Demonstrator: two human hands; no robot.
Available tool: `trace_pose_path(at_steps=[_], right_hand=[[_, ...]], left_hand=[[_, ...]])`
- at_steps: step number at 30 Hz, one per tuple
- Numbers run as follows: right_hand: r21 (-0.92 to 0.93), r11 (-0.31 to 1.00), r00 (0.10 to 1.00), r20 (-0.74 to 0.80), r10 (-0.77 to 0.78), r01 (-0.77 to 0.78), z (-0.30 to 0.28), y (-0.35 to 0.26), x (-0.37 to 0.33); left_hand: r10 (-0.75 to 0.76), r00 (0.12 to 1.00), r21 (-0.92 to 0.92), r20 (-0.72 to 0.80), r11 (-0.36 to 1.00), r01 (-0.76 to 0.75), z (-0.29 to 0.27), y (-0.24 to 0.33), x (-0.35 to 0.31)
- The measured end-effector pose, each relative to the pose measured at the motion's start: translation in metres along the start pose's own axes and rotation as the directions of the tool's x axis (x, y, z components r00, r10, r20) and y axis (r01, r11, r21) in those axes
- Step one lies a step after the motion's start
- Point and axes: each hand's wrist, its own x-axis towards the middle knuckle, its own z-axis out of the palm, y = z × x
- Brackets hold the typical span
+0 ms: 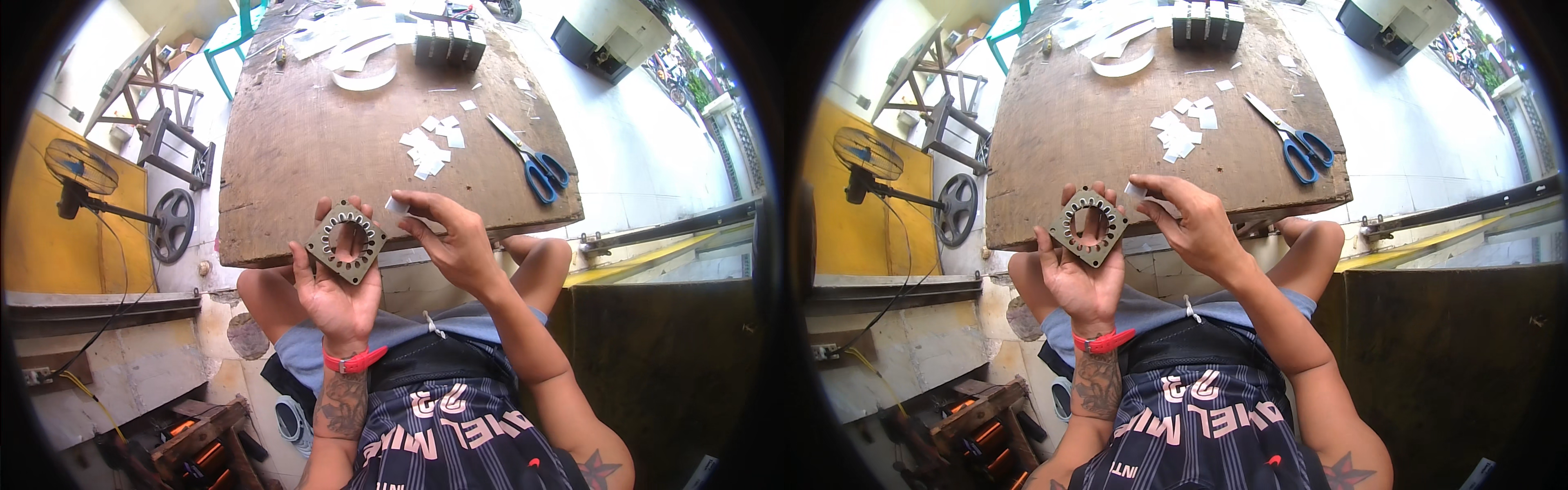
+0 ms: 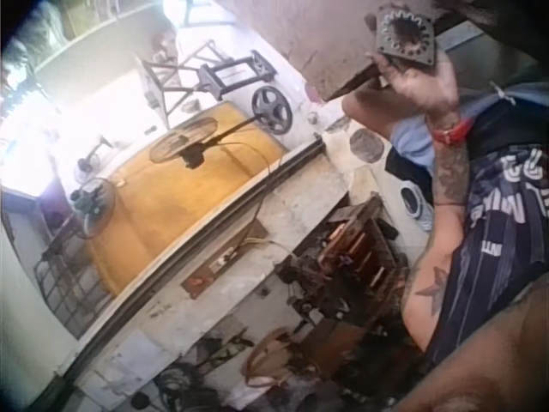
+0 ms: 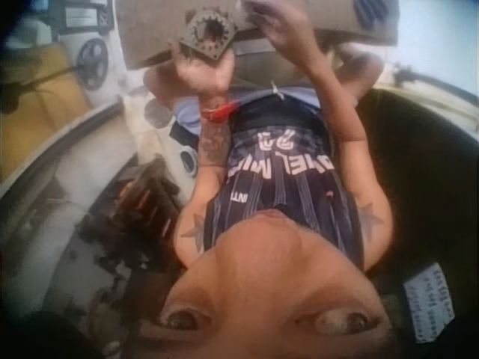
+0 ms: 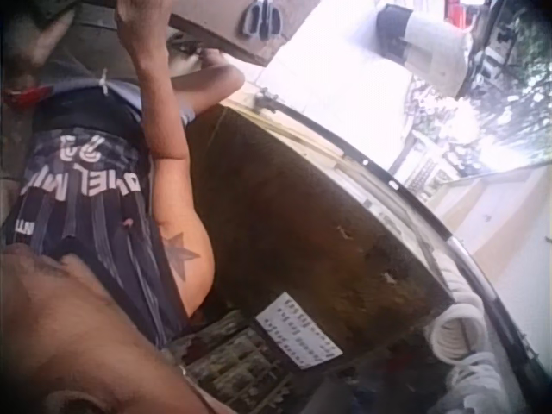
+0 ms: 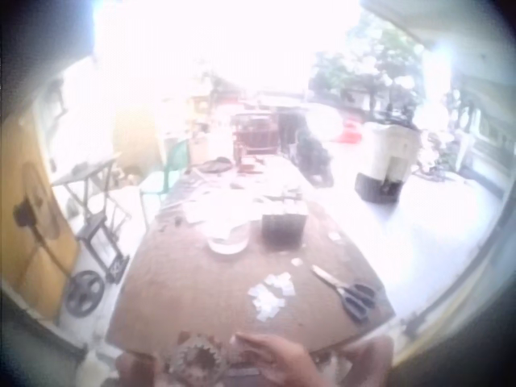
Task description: The person cuts a white strip into small rectangular pieces using scissors and places them into the slots of a motor stator core. The person repeats this process to fill multiple slots.
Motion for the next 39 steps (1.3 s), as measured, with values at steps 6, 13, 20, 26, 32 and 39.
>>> trace_pose_path(at_steps=[6,13,20,26,32,39], right_hand=[[-0.215,0.972,0.994,-0.027,-0.107,0.099,-0.009,-0.001,-0.004],[0.08,0.992,0.995,-0.03,0.096,-0.093,-0.005,-0.011,-0.031],[-0.115,0.977,0.984,0.026,-0.178,0.18,-0.006,-0.013,-0.032],[-0.105,0.985,0.99,-0.016,-0.143,0.14,-0.004,-0.009,-0.028],[-0.112,0.985,0.991,0.054,-0.126,0.131,-0.001,-0.01,-0.037],[-0.204,0.964,0.984,0.084,-0.159,0.173,-0.007,-0.013,-0.036]], left_hand=[[0.009,0.999,0.12,0.033,0.993,-0.013,0.009,-0.012,0.001],[0.114,0.99,0.225,0.08,0.966,-0.129,0.008,-0.024,-0.001],[0.15,0.976,0.278,0.156,0.942,-0.189,0.005,-0.027,-0.006],[0.155,0.963,0.329,0.221,0.918,-0.224,0.005,-0.034,-0.01],[0.188,0.95,0.39,0.249,0.878,-0.276,0.004,-0.034,-0.009],[0.188,0.955,0.389,0.23,0.882,-0.268,0.005,-0.033,-0.009]])
